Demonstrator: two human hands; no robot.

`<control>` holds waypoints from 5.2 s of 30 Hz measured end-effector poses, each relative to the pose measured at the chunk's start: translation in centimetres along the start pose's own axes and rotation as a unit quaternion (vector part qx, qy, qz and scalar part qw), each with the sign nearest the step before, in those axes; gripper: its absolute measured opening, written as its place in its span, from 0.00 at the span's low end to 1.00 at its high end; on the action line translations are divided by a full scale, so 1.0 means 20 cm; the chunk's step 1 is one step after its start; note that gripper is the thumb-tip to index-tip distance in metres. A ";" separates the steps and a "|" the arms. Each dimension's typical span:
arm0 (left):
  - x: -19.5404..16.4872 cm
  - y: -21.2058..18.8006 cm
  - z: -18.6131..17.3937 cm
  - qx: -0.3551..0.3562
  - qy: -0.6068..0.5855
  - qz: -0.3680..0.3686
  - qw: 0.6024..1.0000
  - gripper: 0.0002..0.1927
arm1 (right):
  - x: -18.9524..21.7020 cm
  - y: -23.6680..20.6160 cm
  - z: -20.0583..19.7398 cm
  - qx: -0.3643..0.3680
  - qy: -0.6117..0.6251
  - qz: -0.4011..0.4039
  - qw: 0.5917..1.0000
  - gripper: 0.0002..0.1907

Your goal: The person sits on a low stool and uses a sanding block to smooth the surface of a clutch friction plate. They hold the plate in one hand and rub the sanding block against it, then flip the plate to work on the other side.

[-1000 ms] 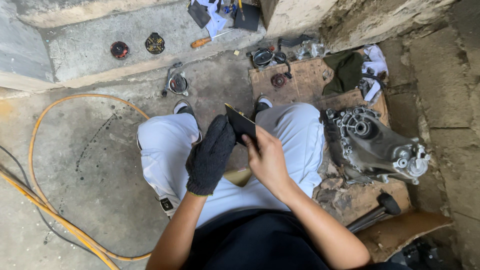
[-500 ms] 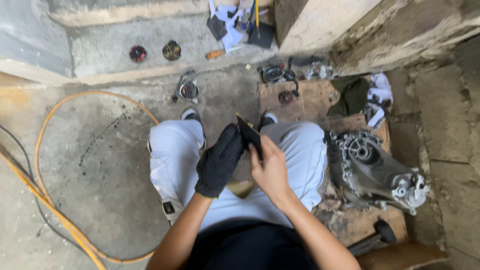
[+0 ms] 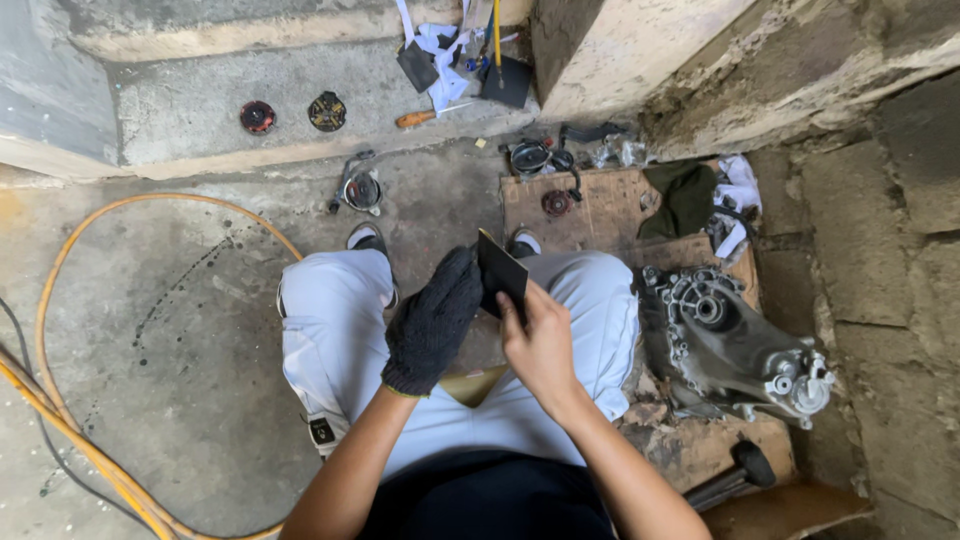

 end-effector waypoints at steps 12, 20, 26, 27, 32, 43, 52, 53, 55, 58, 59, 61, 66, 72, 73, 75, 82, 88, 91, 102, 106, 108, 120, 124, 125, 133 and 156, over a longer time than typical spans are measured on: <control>-0.09 0.01 -0.02 -0.021 0.406 0.097 0.908 0.23 | -0.03 0.03 0.01 0.004 0.001 0.041 0.999 0.12; -0.03 -0.03 -0.02 -0.010 0.418 0.111 0.901 0.22 | 0.00 0.05 0.02 0.022 -0.021 0.018 0.999 0.09; 0.08 0.00 -0.06 -0.019 0.181 -0.026 0.983 0.24 | -0.03 0.03 0.06 0.027 -0.019 0.013 0.999 0.09; 0.11 -0.01 -0.09 -0.064 0.050 -0.065 0.995 0.23 | -0.01 0.03 0.05 0.017 -0.018 -0.012 1.000 0.09; 0.04 -0.02 -0.18 -0.166 0.127 -0.040 0.977 0.15 | -0.30 0.05 -0.21 -0.052 -0.037 0.180 0.982 0.09; 0.17 -0.11 -0.09 -0.213 -0.157 -0.175 0.948 0.18 | -0.48 0.14 -0.30 -0.046 0.085 0.106 0.990 0.39; 0.20 -0.01 -0.09 -0.206 -0.110 -0.140 0.962 0.18 | -0.69 0.06 -0.14 -0.027 0.247 0.193 0.949 0.39; 0.24 -0.03 -0.08 -0.216 -0.131 -0.166 0.953 0.19 | -0.70 0.05 -0.15 -0.035 0.225 0.191 0.955 0.42; 0.28 -0.04 -0.13 -0.233 -0.091 -0.164 0.954 0.18 | -0.71 0.05 -0.16 -0.053 0.179 0.187 0.964 0.49; 0.32 0.01 -0.31 -0.280 -0.046 -0.144 0.948 0.17 | -0.82 0.00 -0.16 -0.063 0.123 0.325 0.936 0.53; 0.29 0.04 -0.39 -0.289 -0.024 -0.104 0.951 0.16 | -0.76 0.03 -0.16 -0.063 0.161 0.278 0.945 0.52; 0.26 0.08 -0.54 -0.317 0.007 -0.068 0.946 0.15 | -0.64 0.08 -0.17 -0.062 0.235 0.177 0.954 0.52; 0.25 0.11 -0.71 -0.356 -0.014 -0.098 0.929 0.15 | -0.45 0.12 -0.18 -0.048 0.178 0.083 0.979 0.48; 0.22 0.13 -0.42 -0.253 -0.054 -0.109 0.960 0.18 | -0.60 0.20 -0.03 0.017 0.241 0.169 0.955 0.20; 0.24 0.12 -0.37 -0.240 -0.073 -0.122 0.960 0.17 | -0.66 0.18 0.01 0.035 0.227 0.209 0.951 0.17; 0.28 0.08 -0.28 -0.220 -0.101 -0.164 0.956 0.17 | -0.73 0.14 0.07 0.067 0.247 0.225 0.940 0.17; 0.30 0.07 -0.18 -0.134 -0.086 -0.203 0.966 0.16 | -0.82 0.02 0.18 0.123 0.275 0.228 0.926 0.19; 0.27 0.05 -0.13 -0.172 -0.090 -0.166 0.967 0.26 | -0.83 -0.01 0.09 0.031 0.241 0.230 0.942 0.17; 0.29 0.00 -0.07 -0.225 -0.130 -0.155 0.953 0.29 | -0.83 -0.04 0.06 -0.024 0.226 0.227 0.947 0.16; 0.35 -0.03 -0.03 -0.190 -0.112 -0.147 0.964 0.22 | -0.80 -0.15 0.16 0.005 0.496 0.251 0.831 0.14; 0.27 0.03 -0.05 -0.098 -0.116 -0.127 0.980 0.21 | -0.82 -0.15 0.14 0.024 0.473 0.242 0.847 0.15; 0.22 0.06 -0.06 -0.050 -0.090 -0.144 0.984 0.21 | -0.83 -0.13 0.08 0.038 0.341 0.220 0.913 0.15; 0.13 0.09 -0.05 0.009 -0.068 -0.179 0.981 0.18 | -0.38 -0.02 -0.22 0.071 0.005 0.107 0.992 0.11; 0.12 0.08 -0.06 -0.029 -0.074 -0.139 0.987 0.13 | -0.36 0.00 -0.21 0.083 0.037 0.114 0.989 0.11; 0.11 0.09 -0.06 -0.040 -0.058 -0.126 0.990 0.12 | -0.37 0.00 -0.20 0.082 0.044 0.114 0.989 0.11; -0.08 0.13 -0.06 -0.073 0.053 -0.051 0.995 0.12 | -0.47 -0.03 -0.20 0.076 0.080 0.108 0.988 0.12; 0.40 -0.05 0.03 -0.125 -0.401 -0.294 0.859 0.21 | -0.44 0.08 -0.45 -0.024 0.011 0.078 0.997 0.09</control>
Point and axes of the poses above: each hand's wrist, its own y-axis towards the middle knuckle, its own z-axis out of the palm, x = y × z, the point moved 10 cm from there along y, towards the middle knuckle, and after that the axes turned 2 degrees about z, right-handed, at the moved point
